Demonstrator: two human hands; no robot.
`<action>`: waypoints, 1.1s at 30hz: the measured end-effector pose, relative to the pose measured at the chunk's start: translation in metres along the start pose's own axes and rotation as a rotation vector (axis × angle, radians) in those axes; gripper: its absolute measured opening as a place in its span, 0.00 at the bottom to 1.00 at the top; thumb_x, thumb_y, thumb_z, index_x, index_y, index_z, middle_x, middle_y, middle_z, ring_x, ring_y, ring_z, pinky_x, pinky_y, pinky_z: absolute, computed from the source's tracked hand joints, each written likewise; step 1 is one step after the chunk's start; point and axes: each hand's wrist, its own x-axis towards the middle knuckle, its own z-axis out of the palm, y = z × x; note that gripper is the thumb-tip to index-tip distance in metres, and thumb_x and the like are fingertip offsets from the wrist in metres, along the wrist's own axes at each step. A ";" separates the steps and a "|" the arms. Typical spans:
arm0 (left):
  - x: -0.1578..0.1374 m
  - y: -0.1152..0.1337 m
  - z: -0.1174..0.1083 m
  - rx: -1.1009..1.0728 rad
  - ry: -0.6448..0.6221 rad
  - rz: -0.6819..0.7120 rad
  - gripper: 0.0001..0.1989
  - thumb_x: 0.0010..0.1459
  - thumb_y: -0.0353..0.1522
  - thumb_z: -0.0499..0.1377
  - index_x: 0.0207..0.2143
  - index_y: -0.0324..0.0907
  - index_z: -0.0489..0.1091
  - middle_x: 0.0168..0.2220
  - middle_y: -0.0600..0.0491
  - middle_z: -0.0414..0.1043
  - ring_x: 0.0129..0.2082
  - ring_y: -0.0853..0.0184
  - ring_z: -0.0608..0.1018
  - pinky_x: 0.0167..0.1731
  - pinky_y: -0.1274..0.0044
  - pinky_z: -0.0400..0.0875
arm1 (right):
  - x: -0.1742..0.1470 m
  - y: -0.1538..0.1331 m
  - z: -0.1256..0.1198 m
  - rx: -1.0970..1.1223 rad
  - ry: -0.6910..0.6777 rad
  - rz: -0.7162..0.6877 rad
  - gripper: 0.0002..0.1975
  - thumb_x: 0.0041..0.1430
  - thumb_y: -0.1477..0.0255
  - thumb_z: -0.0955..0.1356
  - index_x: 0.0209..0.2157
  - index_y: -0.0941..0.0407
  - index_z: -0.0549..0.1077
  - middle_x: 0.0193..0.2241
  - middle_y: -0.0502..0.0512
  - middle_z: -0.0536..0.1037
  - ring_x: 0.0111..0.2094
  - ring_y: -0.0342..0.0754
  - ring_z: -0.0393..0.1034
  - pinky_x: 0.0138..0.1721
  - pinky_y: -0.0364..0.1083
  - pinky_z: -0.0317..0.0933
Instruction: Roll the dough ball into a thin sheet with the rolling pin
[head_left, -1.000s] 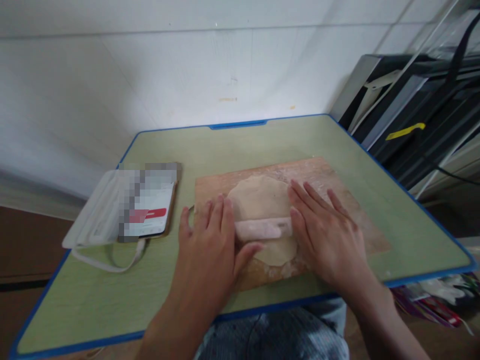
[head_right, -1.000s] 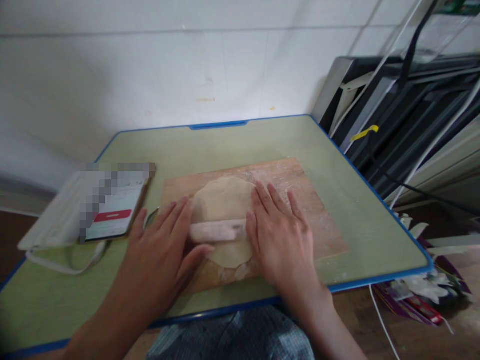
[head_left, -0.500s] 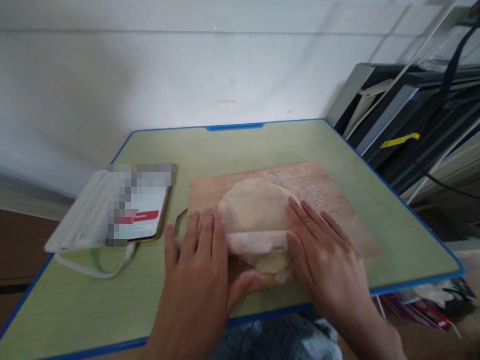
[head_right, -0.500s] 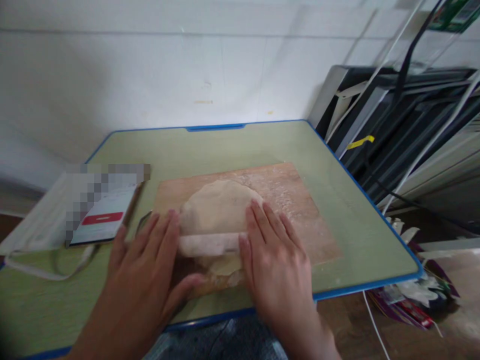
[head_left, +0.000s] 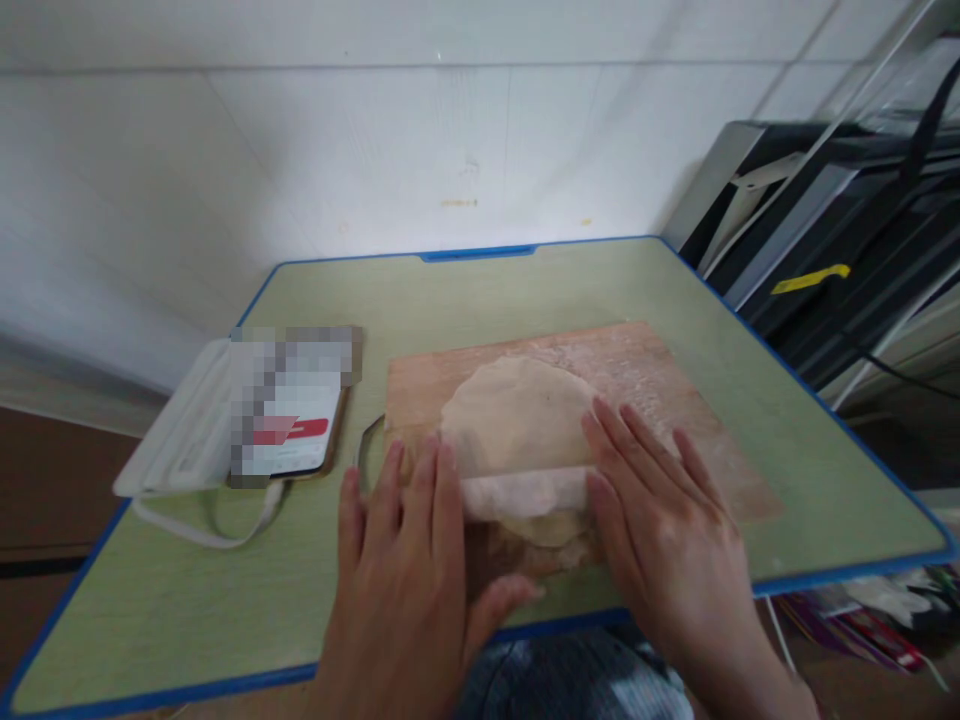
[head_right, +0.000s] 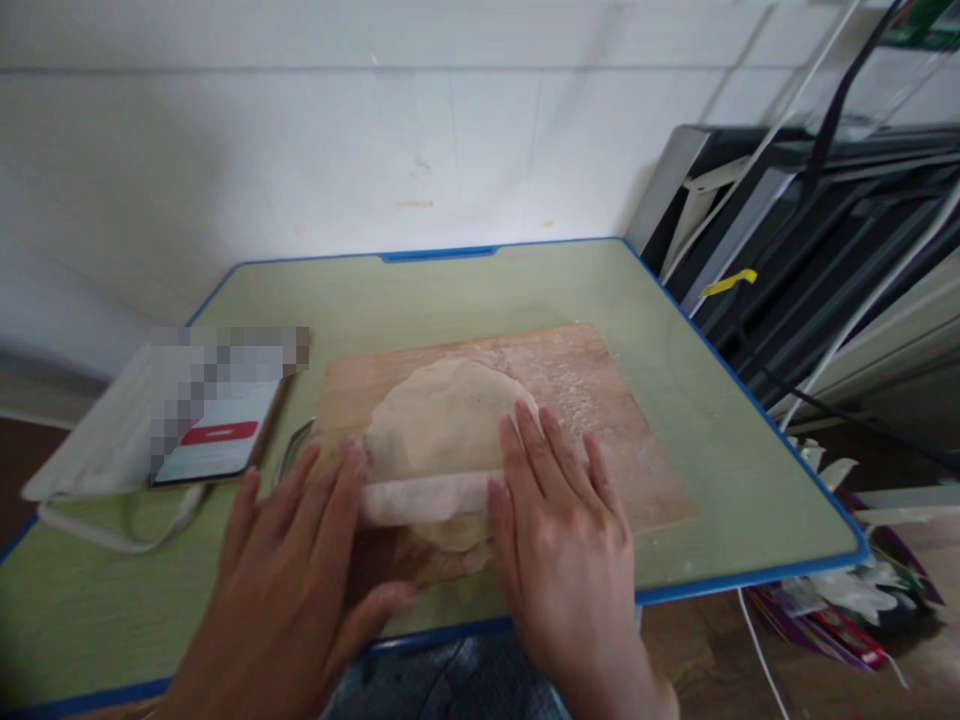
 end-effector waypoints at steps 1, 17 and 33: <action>-0.008 0.001 0.000 0.003 0.013 0.038 0.44 0.60 0.53 0.31 0.54 0.21 0.59 0.54 0.30 0.64 0.55 0.39 0.64 0.50 0.51 0.55 | -0.006 -0.001 -0.002 0.000 0.006 -0.009 0.20 0.64 0.73 0.56 0.54 0.65 0.65 0.55 0.60 0.68 0.57 0.55 0.60 0.53 0.58 0.57; -0.012 -0.001 -0.004 -0.061 0.014 0.069 0.41 0.60 0.53 0.34 0.55 0.26 0.60 0.54 0.36 0.66 0.55 0.42 0.64 0.53 0.52 0.51 | -0.009 -0.001 -0.007 0.076 0.048 -0.002 0.19 0.62 0.75 0.58 0.49 0.69 0.69 0.48 0.64 0.74 0.49 0.53 0.69 0.47 0.54 0.64; -0.013 -0.006 -0.002 -0.078 -0.017 0.079 0.43 0.58 0.55 0.37 0.58 0.28 0.57 0.59 0.36 0.58 0.59 0.43 0.59 0.55 0.52 0.46 | -0.015 -0.001 -0.002 0.042 0.104 -0.010 0.18 0.61 0.76 0.59 0.49 0.69 0.69 0.50 0.66 0.73 0.53 0.54 0.65 0.50 0.54 0.61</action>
